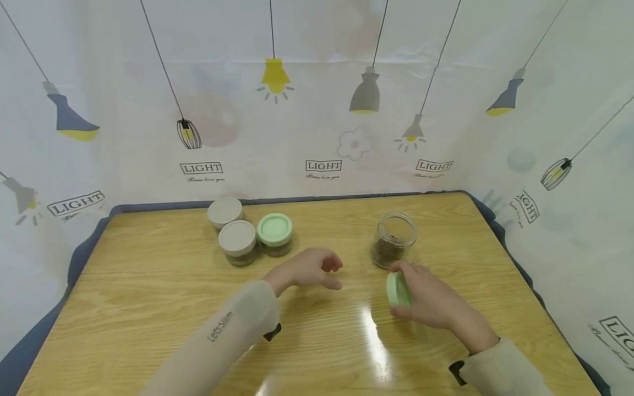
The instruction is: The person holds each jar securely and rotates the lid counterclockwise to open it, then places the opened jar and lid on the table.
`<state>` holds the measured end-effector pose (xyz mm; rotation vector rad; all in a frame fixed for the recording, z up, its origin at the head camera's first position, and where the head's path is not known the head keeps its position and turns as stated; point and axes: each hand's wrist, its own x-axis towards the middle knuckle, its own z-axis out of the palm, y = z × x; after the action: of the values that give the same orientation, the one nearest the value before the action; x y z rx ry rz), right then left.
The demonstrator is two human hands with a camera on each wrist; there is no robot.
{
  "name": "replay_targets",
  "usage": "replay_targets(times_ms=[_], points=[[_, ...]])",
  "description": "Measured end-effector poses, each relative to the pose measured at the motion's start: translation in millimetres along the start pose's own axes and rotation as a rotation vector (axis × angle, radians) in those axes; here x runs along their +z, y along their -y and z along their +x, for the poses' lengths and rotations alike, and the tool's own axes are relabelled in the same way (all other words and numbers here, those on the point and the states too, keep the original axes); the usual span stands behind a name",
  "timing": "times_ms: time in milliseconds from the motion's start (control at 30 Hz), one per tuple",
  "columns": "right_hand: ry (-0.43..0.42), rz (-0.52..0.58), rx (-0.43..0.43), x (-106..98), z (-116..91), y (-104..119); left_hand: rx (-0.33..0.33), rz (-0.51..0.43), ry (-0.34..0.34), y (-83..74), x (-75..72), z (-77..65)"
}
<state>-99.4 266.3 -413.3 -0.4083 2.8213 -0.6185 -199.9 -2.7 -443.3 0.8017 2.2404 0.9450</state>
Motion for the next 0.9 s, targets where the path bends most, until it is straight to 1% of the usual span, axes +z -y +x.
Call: replay_targets(times_ms=[233,400,433,500,700,833,900], points=[[0.001,0.020,-0.004,3,1,-8,-0.012,0.040,0.019,12.9,-3.7,-23.5],[0.026,0.052,0.006,5,1,-14,0.004,0.105,0.012,21.1,-4.0,-37.5],[0.026,0.064,0.005,5,1,-16,0.014,0.119,0.009,22.6,-4.4,-40.1],[0.017,0.081,0.004,5,1,-17,0.012,0.132,0.005,25.4,-4.9,-44.9],[-0.017,0.129,0.011,9,2,-22,0.002,0.139,-0.008,34.3,-6.2,-58.3],[-0.019,0.210,0.011,14,3,-26,0.018,0.131,-0.008,39.5,-7.1,-67.7],[-0.016,0.246,0.012,16,4,-29,0.016,0.127,-0.007,41.7,-7.4,-71.9]])
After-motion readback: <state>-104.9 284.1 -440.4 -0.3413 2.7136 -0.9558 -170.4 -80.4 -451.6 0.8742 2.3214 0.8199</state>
